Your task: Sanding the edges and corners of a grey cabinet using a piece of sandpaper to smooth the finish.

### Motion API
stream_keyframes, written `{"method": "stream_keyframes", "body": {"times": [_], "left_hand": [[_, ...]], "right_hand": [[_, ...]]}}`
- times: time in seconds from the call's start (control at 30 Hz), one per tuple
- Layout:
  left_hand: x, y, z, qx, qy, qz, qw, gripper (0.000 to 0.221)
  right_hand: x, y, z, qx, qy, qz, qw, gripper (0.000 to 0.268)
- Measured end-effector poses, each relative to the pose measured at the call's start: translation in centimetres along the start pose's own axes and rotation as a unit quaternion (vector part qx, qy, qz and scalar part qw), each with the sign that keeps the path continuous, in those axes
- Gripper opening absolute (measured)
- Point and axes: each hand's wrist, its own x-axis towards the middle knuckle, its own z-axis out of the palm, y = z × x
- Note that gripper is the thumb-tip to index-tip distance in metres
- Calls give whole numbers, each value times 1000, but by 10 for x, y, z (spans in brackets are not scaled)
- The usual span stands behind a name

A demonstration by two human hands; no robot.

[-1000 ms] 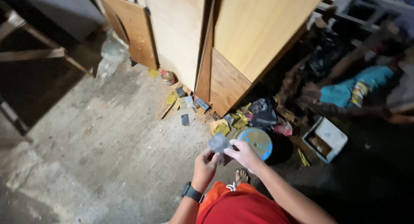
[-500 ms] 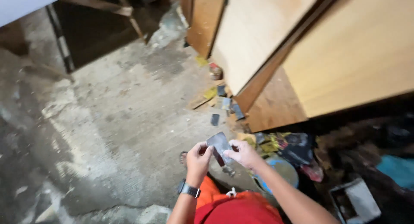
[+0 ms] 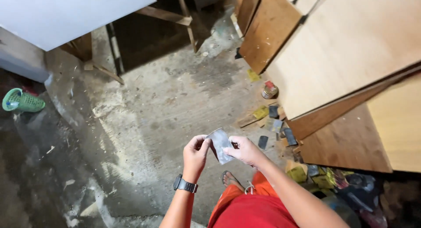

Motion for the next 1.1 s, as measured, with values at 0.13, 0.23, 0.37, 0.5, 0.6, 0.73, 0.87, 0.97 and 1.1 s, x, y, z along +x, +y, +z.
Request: {"method": "stream_keyframes", "body": {"times": [0.13,0.23,0.37,0.5,0.6,0.73,0.87,0.97,1.1], "left_hand": [[43,9,-18,-9,23,-12,1000,7],[77,20,-23,-8,34,-8,999,8],[149,34,-29,-32,78,-20,996,7],[236,48,-38,-20,119,-24,992,10],[299,88,-40,-12,143,-44,989,9],[376,135,-49,12,171,-24,985,8],[433,175,-57,2,193,-31,981,2],[454,193,-64,-16,205,-29,978,5],[493,205,-72,-47,239,-34,969,5]], "right_hand": [[59,-1,20,45,-36,36,998,12],[119,18,25,93,-35,37,994,6],[197,-19,29,131,-53,41,989,8],[295,-37,27,149,-85,47,984,8],[364,-76,19,157,-115,74,978,6],[452,-126,7,151,-149,77,974,5],[510,-202,5,144,-182,92,968,11],[551,-206,12,164,-208,101,959,16],[541,-315,30,283,-201,181,920,20]]}}
